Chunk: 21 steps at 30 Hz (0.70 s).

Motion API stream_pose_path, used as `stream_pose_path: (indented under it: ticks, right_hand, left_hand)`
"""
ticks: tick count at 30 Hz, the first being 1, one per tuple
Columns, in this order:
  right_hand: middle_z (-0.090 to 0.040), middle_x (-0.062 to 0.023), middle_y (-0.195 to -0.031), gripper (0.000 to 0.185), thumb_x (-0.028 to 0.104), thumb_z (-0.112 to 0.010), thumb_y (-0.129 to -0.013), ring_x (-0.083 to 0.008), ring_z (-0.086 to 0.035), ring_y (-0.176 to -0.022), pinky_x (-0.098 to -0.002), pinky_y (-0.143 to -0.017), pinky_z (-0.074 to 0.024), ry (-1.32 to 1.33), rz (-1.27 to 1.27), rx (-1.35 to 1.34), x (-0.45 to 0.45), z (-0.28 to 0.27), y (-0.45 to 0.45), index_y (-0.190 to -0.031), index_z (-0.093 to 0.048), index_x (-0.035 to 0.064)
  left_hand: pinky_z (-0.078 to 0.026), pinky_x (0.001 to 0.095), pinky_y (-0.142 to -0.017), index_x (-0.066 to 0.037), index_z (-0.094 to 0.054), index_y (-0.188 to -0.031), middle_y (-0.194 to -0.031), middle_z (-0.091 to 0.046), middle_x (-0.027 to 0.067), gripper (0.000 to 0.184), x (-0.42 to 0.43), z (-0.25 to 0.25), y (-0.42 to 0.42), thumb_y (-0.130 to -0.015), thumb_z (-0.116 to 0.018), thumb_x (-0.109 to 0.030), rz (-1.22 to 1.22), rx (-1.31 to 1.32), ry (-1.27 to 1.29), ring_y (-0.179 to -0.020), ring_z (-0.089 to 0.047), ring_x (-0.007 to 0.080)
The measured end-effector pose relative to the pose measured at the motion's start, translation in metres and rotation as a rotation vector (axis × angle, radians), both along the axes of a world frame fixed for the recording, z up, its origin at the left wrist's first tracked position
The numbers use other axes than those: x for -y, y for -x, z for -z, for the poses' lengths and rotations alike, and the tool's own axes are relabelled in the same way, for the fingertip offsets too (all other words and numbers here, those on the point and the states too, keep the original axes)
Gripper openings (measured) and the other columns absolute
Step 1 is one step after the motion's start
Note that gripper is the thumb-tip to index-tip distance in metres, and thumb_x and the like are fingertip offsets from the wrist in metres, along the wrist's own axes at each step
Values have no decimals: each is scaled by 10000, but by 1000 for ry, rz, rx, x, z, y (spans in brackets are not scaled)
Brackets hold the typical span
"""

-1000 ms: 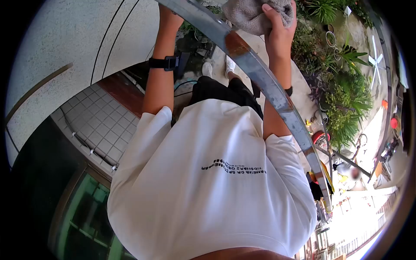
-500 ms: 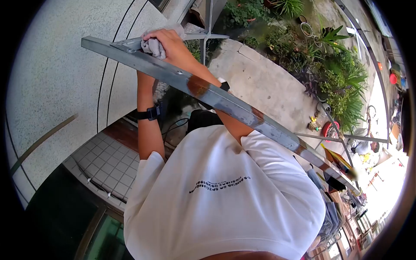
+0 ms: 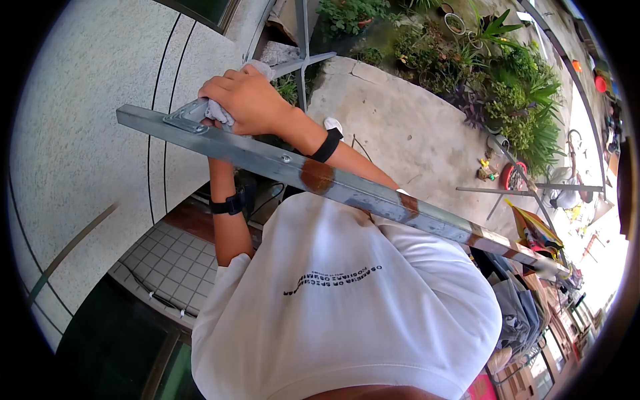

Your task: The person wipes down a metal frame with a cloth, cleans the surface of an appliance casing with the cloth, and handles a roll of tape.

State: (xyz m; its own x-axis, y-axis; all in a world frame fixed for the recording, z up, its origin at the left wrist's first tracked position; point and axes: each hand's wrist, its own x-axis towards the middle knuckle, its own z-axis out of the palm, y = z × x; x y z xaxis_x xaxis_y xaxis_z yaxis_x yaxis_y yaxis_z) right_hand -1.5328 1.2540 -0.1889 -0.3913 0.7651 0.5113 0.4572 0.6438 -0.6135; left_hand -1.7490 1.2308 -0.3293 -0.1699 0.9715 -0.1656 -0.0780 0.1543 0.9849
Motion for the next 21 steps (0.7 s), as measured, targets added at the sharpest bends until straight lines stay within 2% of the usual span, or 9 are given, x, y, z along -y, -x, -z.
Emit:
stream_pose_path:
  ticks: [2, 5, 8, 11, 12, 14, 17, 20, 21]
  right_hand:
    - [-629, 6, -992, 498, 208, -769, -616, -219, -619, -937, -398, -779, -418, -13, -11, 66, 6, -6, 0, -1083, -603, 163]
    - [-615, 1, -958, 464, 193, -772, -614, -215, -620, -924, -389, -765, -426, 37, -48, 186, 18, -27, -7, -1036, -585, 144]
    - [-597, -2, -946, 447, 194, -778, -613, -211, -617, -908, -386, -747, -428, 13, -77, 194, 31, -37, -12, -1006, -572, 138]
    - [-605, 2, -989, 378, 274, -747, -745, -199, -609, -884, -382, -752, -439, -35, -92, 70, 47, -40, -18, -1043, -577, 116]
    - [-606, 2, -1002, 378, 264, -743, -743, -199, -609, -896, -382, -751, -438, -40, -84, 84, 49, -39, -17, -1050, -579, 116]
    - [-608, 1, -1029, 380, 244, -736, -741, -198, -608, -919, -380, -749, -436, -48, -64, 113, 53, -35, -15, -1064, -583, 115]
    - [-603, -15, -1065, 419, 205, -756, -736, -218, -600, -973, -372, -774, -433, -13, -114, 68, 53, -26, -12, -1105, -577, 119]
    - [-572, -62, -1132, 569, 143, -805, -668, -275, -574, -1048, -383, -854, -436, 38, -207, -173, 51, -7, -15, -1167, -537, 95]
    - [-556, -79, -1145, 597, 130, -820, -650, -287, -561, -1055, -384, -883, -429, 66, -224, -245, 49, -3, -15, -1164, -520, 85]
  left_hand:
    - [-456, 323, -974, -37, -471, -1291, -1253, -534, 91, 350, 11, 4, 8, -1019, -509, -254, -38, 87, 44, -1147, -536, 176]
    - [-464, 316, -952, -35, -487, -1264, -1220, -548, 85, 327, 33, 8, 20, -1018, -508, -249, -93, 203, 104, -1115, -549, 171]
    - [-472, 309, -931, -32, -504, -1237, -1187, -562, 79, 306, 52, 9, 30, -1017, -507, -245, -121, 280, 150, -1084, -561, 165]
    - [-480, 303, -910, -29, -520, -1210, -1155, -576, 74, 287, 68, 10, 33, -1016, -505, -240, -109, 322, 169, -1053, -574, 160]
    - [-482, 300, -903, -28, -526, -1201, -1144, -580, 72, 281, 73, 13, 32, -1016, -505, -239, -75, 327, 154, -1042, -578, 158]
    - [-460, 324, -1017, -6, -468, -1313, -1255, -547, 98, 384, 85, 22, 24, -1002, -541, -219, 72, 375, 88, -1159, -547, 183]
    - [-456, 333, -1021, 21, -486, -1328, -1285, -561, 117, 396, 86, 11, 18, -979, -573, -145, 161, -15, -16, -1172, -556, 188]
    - [-452, 342, -1026, 48, -505, -1343, -1314, -576, 136, 417, 79, -15, 15, -955, -605, -70, 231, -420, -128, -1184, -565, 193]
    - [-450, 344, -1028, 53, -510, -1345, -1313, -582, 139, 422, 79, -31, 11, -948, -609, -52, 254, -460, -88, -1184, -569, 195]
